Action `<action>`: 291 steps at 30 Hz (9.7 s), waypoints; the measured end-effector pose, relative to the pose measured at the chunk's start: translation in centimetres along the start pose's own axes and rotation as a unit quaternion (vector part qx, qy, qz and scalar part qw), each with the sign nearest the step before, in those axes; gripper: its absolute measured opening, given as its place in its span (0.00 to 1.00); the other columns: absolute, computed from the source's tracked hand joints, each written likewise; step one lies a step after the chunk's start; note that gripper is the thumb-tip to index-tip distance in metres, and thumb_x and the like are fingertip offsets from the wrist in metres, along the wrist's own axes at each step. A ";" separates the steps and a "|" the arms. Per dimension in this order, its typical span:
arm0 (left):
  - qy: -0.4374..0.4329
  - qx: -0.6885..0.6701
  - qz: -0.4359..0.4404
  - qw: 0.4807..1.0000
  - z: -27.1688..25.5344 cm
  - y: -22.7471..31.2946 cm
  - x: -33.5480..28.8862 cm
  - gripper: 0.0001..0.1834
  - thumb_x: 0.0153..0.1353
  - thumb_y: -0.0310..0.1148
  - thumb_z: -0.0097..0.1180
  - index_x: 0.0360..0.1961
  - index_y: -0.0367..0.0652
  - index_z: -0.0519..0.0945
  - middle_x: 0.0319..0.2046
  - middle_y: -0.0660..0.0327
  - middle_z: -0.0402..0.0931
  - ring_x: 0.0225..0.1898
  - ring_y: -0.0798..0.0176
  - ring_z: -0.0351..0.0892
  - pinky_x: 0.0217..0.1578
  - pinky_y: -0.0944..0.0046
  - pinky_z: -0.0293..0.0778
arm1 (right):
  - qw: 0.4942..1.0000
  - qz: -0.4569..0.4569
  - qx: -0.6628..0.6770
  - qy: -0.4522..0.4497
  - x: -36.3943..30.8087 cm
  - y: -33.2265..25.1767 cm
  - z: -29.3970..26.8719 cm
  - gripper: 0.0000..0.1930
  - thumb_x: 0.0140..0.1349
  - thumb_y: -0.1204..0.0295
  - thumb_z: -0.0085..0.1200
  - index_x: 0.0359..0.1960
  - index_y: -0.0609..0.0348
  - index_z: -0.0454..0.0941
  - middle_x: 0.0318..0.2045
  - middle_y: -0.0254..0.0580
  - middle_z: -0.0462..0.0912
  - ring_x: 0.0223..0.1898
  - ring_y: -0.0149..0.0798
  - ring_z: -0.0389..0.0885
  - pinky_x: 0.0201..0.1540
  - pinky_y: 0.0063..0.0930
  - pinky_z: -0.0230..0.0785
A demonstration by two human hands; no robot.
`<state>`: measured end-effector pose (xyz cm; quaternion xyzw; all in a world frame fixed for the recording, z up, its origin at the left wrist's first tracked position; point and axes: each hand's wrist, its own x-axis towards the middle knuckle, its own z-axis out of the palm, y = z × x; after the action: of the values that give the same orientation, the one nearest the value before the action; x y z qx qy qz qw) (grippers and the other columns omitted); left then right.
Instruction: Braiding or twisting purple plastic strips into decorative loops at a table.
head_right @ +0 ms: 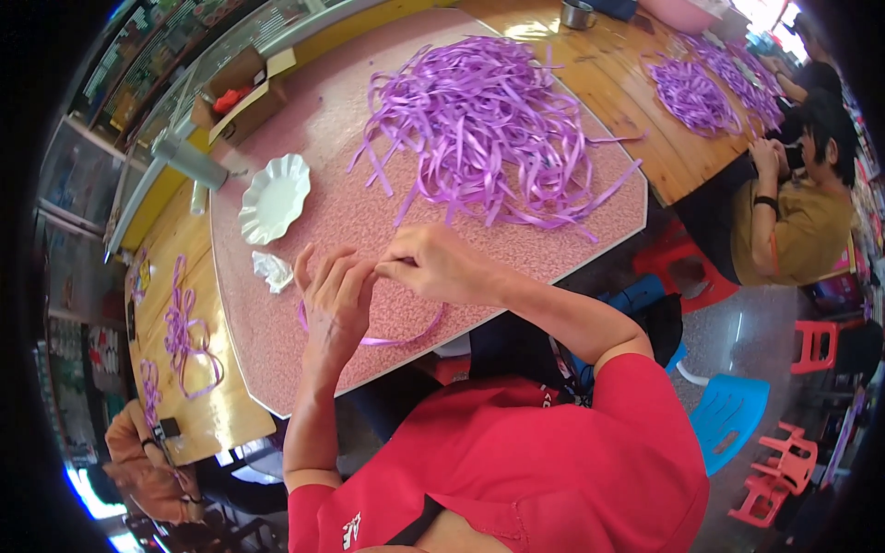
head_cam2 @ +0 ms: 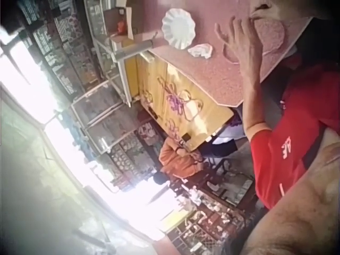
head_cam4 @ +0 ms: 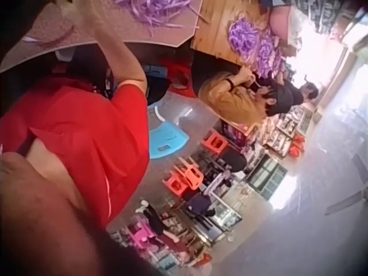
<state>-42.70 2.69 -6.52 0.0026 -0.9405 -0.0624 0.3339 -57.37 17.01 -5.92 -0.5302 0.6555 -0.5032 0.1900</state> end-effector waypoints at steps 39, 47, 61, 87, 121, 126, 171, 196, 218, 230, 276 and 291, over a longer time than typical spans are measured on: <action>-0.264 -0.510 -0.170 0.801 -1.5 -1.3 -2.4 0.10 0.63 0.31 0.59 0.43 0.37 0.78 0.44 0.53 0.78 0.49 0.53 0.78 0.51 0.58 0.73 | 0.984 -0.179 -0.005 0.000 -2.7 -1.2 -0.5 0.04 0.58 0.75 0.65 0.30 0.60 0.82 0.23 0.40 0.75 0.26 0.41 0.78 0.27 0.34 0.67; -0.133 -0.276 0.063 0.950 3.5 0.8 4.9 0.16 0.56 0.30 0.64 0.46 0.45 0.78 0.68 0.53 0.62 0.73 0.39 0.50 0.69 0.42 0.55 | 0.947 -0.260 0.186 -0.022 -2.7 -5.1 -0.2 0.04 0.61 0.74 0.66 0.31 0.60 0.84 0.25 0.38 0.75 0.27 0.35 0.78 0.27 0.28 0.67; -0.094 -0.264 -0.044 0.959 4.8 -4.6 3.9 0.08 0.59 0.23 0.62 0.40 0.37 0.80 0.38 0.55 0.78 0.42 0.53 0.78 0.45 0.59 0.73 | 0.826 -0.184 0.449 0.286 -8.0 1.3 -20.7 0.14 0.76 0.64 0.45 0.38 0.62 0.75 0.26 0.30 0.62 0.23 0.24 0.58 0.24 0.19 0.55; 0.035 -0.353 0.044 0.934 2.0 -0.7 7.8 0.07 0.56 0.23 0.63 0.36 0.43 0.83 0.49 0.58 0.81 0.62 0.48 0.70 0.60 0.50 0.67 | 0.995 0.025 -0.089 -0.043 7.6 9.5 -14.3 0.10 0.62 0.81 0.56 0.43 0.59 0.86 0.29 0.35 0.85 0.32 0.26 0.80 0.37 0.24 0.73; -0.194 -0.660 -0.402 0.604 0.2 -2.8 0.2 0.08 0.69 0.33 0.56 0.40 0.38 0.79 0.26 0.63 0.76 0.25 0.68 0.76 0.27 0.70 0.70 | 0.999 0.009 -0.021 0.026 2.4 0.8 -9.1 0.06 0.62 0.75 0.63 0.40 0.62 0.86 0.26 0.34 0.84 0.25 0.22 0.75 0.26 0.21 0.66; -0.152 -0.716 -0.398 0.553 -1.3 -4.0 -2.3 0.08 0.64 0.29 0.62 0.41 0.38 0.80 0.29 0.63 0.79 0.28 0.68 0.77 0.31 0.69 0.72 | 0.994 -0.034 -0.105 0.021 2.0 1.3 -9.8 0.07 0.62 0.75 0.62 0.40 0.61 0.87 0.31 0.38 0.86 0.30 0.30 0.81 0.30 0.25 0.71; -0.091 -0.557 -0.353 0.746 1.3 0.1 0.0 0.30 0.78 0.52 0.37 0.29 0.38 0.77 0.25 0.63 0.74 0.29 0.71 0.68 0.33 0.68 0.64 | 0.989 -0.135 -0.006 0.053 1.3 -0.2 -0.1 0.09 0.55 0.82 0.66 0.39 0.59 0.86 0.26 0.31 0.74 0.26 0.26 0.71 0.27 0.21 0.62; -0.018 -0.652 -0.385 0.653 0.6 1.2 -0.5 0.08 0.64 0.28 0.64 0.39 0.43 0.75 0.37 0.67 0.74 0.40 0.74 0.71 0.43 0.71 0.67 | 0.961 0.073 0.266 0.015 1.0 0.1 -1.8 0.06 0.64 0.76 0.62 0.42 0.62 0.83 0.34 0.28 0.80 0.31 0.18 0.73 0.33 0.15 0.67; 0.079 -0.570 -0.334 0.747 1.3 0.7 -0.7 0.06 0.63 0.24 0.62 0.39 0.39 0.77 0.45 0.56 0.82 0.44 0.67 0.77 0.47 0.65 0.73 | 0.956 0.144 0.249 0.053 0.4 0.8 -0.8 0.07 0.67 0.70 0.61 0.39 0.61 0.83 0.27 0.24 0.78 0.26 0.16 0.68 0.25 0.14 0.58; 0.167 -0.610 -0.316 0.707 2.6 2.9 0.1 0.05 0.65 0.24 0.61 0.40 0.38 0.78 0.48 0.53 0.82 0.46 0.67 0.78 0.50 0.67 0.72 | 0.897 0.176 0.400 0.068 0.5 0.9 0.4 0.07 0.67 0.71 0.59 0.41 0.62 0.83 0.23 0.24 0.74 0.20 0.16 0.63 0.20 0.14 0.51; 0.048 -0.706 -0.357 0.609 2.1 0.9 1.5 0.08 0.70 0.32 0.58 0.45 0.43 0.74 0.38 0.64 0.77 0.39 0.73 0.74 0.41 0.71 0.71 | 0.920 -0.332 -0.118 0.172 1.4 1.8 0.1 0.16 0.48 0.88 0.62 0.39 0.59 0.81 0.34 0.39 0.79 0.27 0.34 0.78 0.25 0.26 0.70; 0.149 -0.584 -0.279 0.747 2.6 3.2 0.9 0.27 0.68 0.21 0.54 0.66 0.40 0.62 0.43 0.63 0.71 0.44 0.71 0.71 0.45 0.70 0.70 | 0.963 -0.221 -0.042 0.146 0.5 0.9 0.5 0.12 0.53 0.86 0.64 0.39 0.61 0.81 0.36 0.37 0.79 0.23 0.23 0.72 0.23 0.19 0.65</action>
<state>-44.94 6.12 -7.53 0.0790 -0.6163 -0.6889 0.3734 -57.64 16.28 -6.77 -0.5901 0.5634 -0.5764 -0.0466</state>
